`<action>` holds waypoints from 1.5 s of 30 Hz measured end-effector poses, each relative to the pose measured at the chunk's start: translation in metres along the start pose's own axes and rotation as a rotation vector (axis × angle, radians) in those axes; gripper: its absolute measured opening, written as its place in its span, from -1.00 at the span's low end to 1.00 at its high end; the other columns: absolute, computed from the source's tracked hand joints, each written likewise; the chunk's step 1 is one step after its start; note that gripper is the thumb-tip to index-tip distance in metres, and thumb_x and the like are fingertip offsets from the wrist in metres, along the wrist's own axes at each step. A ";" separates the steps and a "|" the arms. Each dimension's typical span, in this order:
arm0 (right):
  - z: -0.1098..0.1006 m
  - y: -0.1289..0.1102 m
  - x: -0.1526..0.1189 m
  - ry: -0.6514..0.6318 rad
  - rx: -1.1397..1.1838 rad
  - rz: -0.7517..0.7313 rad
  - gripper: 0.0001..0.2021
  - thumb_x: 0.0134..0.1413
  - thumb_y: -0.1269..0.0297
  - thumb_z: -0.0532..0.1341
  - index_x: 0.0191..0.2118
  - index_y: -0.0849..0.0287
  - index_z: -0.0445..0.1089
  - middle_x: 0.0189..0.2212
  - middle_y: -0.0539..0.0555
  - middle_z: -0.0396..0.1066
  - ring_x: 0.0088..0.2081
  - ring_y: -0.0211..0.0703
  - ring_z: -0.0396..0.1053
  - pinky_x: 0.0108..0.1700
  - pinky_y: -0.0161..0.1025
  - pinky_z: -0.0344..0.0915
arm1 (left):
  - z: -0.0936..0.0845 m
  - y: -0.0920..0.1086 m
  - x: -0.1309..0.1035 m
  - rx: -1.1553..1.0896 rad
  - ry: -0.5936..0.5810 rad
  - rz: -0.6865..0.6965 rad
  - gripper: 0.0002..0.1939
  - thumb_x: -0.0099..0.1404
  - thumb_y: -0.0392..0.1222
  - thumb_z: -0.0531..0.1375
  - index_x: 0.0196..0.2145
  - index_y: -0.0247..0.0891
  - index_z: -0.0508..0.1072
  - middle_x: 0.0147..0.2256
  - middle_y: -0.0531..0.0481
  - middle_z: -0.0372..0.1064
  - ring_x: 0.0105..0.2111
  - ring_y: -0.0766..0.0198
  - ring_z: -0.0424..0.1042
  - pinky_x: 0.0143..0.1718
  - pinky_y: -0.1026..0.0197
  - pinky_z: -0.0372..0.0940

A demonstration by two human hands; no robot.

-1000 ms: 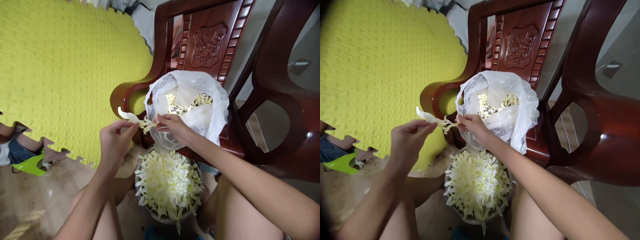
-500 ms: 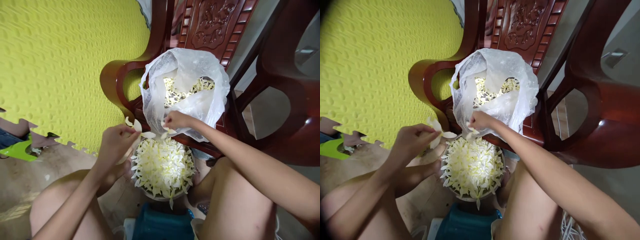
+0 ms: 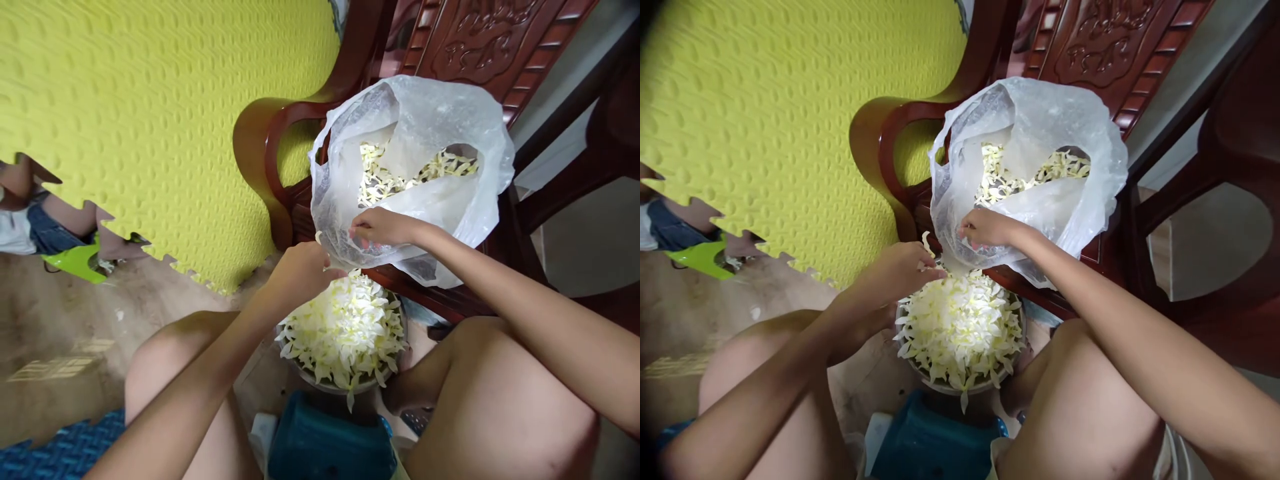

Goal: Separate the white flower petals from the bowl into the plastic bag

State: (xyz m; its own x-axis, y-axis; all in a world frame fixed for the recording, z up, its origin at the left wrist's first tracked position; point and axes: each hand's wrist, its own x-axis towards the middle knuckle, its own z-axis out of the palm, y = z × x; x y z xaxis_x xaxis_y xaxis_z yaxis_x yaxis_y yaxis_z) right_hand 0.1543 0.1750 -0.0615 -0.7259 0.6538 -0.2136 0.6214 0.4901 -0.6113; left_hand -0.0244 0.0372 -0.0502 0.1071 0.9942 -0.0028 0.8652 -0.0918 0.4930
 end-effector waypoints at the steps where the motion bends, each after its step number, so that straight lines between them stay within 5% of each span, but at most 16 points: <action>1: -0.002 -0.004 -0.001 0.024 0.005 -0.016 -0.73 0.22 0.23 0.14 -0.43 0.22 0.46 -0.58 0.02 0.42 -0.63 -0.35 0.21 -0.44 -0.29 0.06 | -0.002 -0.001 -0.001 -0.022 0.011 0.017 -0.74 0.20 -0.13 0.22 -0.61 -0.21 0.50 -0.50 -0.05 0.44 -0.40 0.12 0.43 -0.30 0.16 0.24; 6: 0.001 -0.023 -0.011 0.048 0.235 -0.129 -0.62 0.27 0.02 0.07 -0.29 0.21 0.47 -0.46 0.04 0.47 -0.47 -0.26 0.36 -0.40 -0.32 0.17 | -0.021 -0.006 -0.005 -0.378 0.031 0.016 -0.75 0.26 -0.24 0.06 -0.28 -0.21 0.56 -0.27 -0.08 0.51 -0.30 0.18 0.49 -0.21 0.14 0.34; 9: 0.008 -0.035 -0.019 -0.076 0.538 -0.161 -0.55 0.20 -0.12 0.09 -0.27 0.20 0.46 -0.35 0.06 0.47 -0.34 -0.21 0.39 -0.35 -0.32 0.25 | -0.032 -0.003 -0.011 -0.787 0.023 -0.035 -0.87 0.24 -0.10 0.17 -0.34 -0.21 0.40 -0.37 -0.02 0.49 -0.32 0.19 0.51 -0.20 0.11 0.39; 11: 0.012 -0.045 -0.024 -0.115 0.715 -0.206 -0.60 0.12 -0.11 0.19 -0.26 0.19 0.46 -0.33 0.03 0.46 -0.31 -0.23 0.37 -0.32 -0.34 0.25 | -0.035 0.000 -0.014 -0.960 0.025 -0.051 -0.73 0.15 -0.05 0.29 -0.36 -0.18 0.26 -0.41 0.03 0.50 -0.34 0.21 0.51 -0.21 0.12 0.40; 17: 0.014 -0.068 -0.035 0.140 0.946 -0.212 -0.73 -0.04 0.09 0.37 -0.33 0.20 0.45 -0.39 -0.01 0.43 -0.36 -0.30 0.33 -0.30 -0.35 0.21 | -0.036 0.003 -0.015 -0.981 0.019 -0.210 -0.57 0.03 0.03 0.40 -0.24 -0.20 0.37 -0.48 0.03 0.51 -0.43 0.22 0.50 -0.28 0.14 0.41; 21: 0.014 -0.070 -0.035 0.253 0.904 -0.177 -0.77 0.04 0.14 0.31 -0.33 0.21 0.40 -0.44 -0.03 0.37 -0.43 -0.32 0.28 -0.36 -0.35 0.18 | -0.043 0.013 -0.018 -0.869 -0.054 -0.232 -0.60 0.04 0.17 0.35 -0.44 -0.27 0.54 -0.44 -0.07 0.52 -0.37 0.16 0.49 -0.25 0.15 0.39; 29: -0.004 -0.074 -0.053 0.673 0.339 -0.361 -0.83 0.20 0.19 0.19 -0.19 0.18 0.34 -0.25 0.07 0.40 -0.24 -0.17 0.34 -0.17 -0.20 0.28 | -0.046 0.033 -0.020 -0.761 0.150 -0.220 -0.68 0.09 0.07 0.35 -0.48 -0.28 0.59 -0.49 -0.04 0.50 -0.44 0.26 0.42 -0.40 0.29 0.29; 34: -0.016 -0.072 -0.067 0.311 0.043 -0.589 -0.74 0.18 0.27 0.25 -0.01 0.10 0.38 -0.14 0.08 0.40 -0.13 -0.12 0.36 -0.10 -0.19 0.29 | -0.046 0.029 -0.020 -0.784 0.193 -0.216 -0.75 0.08 -0.02 0.37 -0.54 -0.28 0.59 -0.56 0.00 0.47 -0.50 0.35 0.38 -0.44 0.34 0.25; 45: -0.016 -0.086 -0.060 0.344 -0.240 -0.604 -0.96 0.20 0.41 0.21 -0.23 0.22 0.40 -0.23 0.10 0.36 -0.19 -0.12 0.34 -0.17 -0.22 0.23 | -0.045 0.025 -0.020 -0.794 0.147 -0.202 -0.70 0.03 0.01 0.40 -0.55 -0.31 0.55 -0.59 0.03 0.39 -0.57 0.39 0.27 -0.54 0.34 0.13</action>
State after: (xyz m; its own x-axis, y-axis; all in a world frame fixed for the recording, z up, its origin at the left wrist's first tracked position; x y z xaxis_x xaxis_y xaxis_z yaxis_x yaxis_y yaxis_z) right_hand 0.1489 0.1027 0.0160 -0.8529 0.3544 0.3834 0.2184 0.9092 -0.3545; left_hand -0.0268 0.0170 0.0017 -0.1261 0.9895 -0.0703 0.2521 0.1005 0.9625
